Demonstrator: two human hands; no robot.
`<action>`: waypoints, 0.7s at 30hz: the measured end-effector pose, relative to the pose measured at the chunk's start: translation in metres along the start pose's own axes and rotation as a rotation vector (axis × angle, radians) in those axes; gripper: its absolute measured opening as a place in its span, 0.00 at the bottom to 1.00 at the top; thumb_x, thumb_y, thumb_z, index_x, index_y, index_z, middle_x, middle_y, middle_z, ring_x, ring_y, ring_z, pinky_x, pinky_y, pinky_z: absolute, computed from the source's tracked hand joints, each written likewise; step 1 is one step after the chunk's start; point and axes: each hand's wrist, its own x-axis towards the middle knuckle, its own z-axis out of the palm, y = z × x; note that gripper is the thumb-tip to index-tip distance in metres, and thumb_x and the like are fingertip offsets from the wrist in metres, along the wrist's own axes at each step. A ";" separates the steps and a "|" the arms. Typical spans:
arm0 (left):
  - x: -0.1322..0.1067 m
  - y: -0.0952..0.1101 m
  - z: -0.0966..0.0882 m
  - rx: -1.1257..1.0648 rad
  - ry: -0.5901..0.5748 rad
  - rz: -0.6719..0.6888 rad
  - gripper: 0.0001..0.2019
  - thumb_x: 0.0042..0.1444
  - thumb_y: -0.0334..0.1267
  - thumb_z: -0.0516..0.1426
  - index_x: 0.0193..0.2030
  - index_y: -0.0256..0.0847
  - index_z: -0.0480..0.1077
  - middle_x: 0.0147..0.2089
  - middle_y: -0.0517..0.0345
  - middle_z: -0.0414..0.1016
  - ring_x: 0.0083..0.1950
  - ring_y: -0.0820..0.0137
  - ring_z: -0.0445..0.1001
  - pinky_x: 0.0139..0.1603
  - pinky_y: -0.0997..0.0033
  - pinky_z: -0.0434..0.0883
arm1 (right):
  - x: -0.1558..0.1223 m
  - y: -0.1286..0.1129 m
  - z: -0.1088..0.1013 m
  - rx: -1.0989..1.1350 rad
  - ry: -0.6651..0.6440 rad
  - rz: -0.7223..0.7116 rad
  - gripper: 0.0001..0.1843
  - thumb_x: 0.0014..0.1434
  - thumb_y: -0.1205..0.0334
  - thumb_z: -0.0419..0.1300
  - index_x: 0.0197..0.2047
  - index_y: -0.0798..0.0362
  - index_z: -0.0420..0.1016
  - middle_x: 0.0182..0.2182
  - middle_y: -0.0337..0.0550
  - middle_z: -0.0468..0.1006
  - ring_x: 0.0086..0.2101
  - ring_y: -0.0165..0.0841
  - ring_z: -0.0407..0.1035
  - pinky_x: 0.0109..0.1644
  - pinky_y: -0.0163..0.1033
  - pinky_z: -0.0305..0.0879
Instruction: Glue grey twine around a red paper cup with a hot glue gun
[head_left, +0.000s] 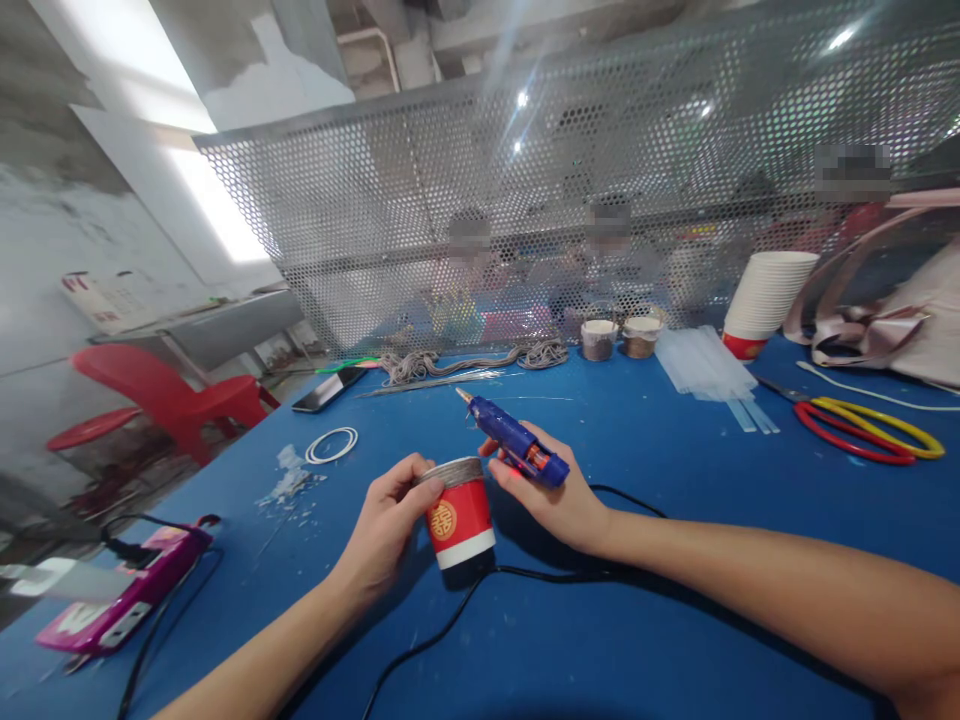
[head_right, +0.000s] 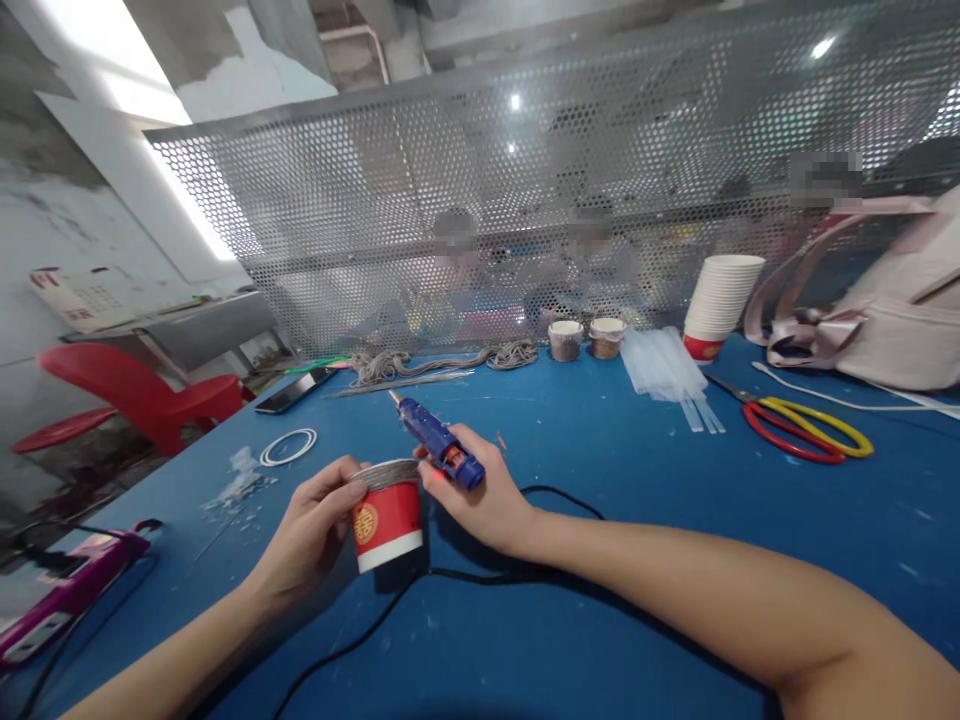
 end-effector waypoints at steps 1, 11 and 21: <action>0.001 -0.001 0.000 -0.004 -0.013 0.008 0.14 0.45 0.42 0.60 0.19 0.41 0.61 0.18 0.66 0.58 0.23 0.75 0.56 0.24 0.75 0.57 | 0.000 0.000 0.001 0.055 0.001 0.051 0.06 0.55 0.62 0.59 0.37 0.53 0.70 0.30 0.39 0.75 0.24 0.26 0.67 0.30 0.34 0.67; 0.007 -0.007 -0.005 -0.048 -0.112 0.063 0.10 0.49 0.39 0.58 0.20 0.40 0.66 0.26 0.61 0.65 0.28 0.72 0.63 0.30 0.73 0.61 | 0.008 0.003 0.008 0.431 -0.048 0.394 0.07 0.49 0.63 0.59 0.34 0.55 0.70 0.32 0.40 0.77 0.18 0.23 0.67 0.24 0.32 0.64; 0.009 -0.005 -0.007 0.199 -0.075 0.147 0.07 0.52 0.38 0.56 0.36 0.41 0.73 0.40 0.55 0.73 0.43 0.65 0.71 0.45 0.69 0.68 | 0.010 0.006 0.005 0.282 -0.162 0.291 0.07 0.45 0.69 0.57 0.31 0.54 0.66 0.19 0.32 0.71 0.23 0.27 0.66 0.33 0.35 0.65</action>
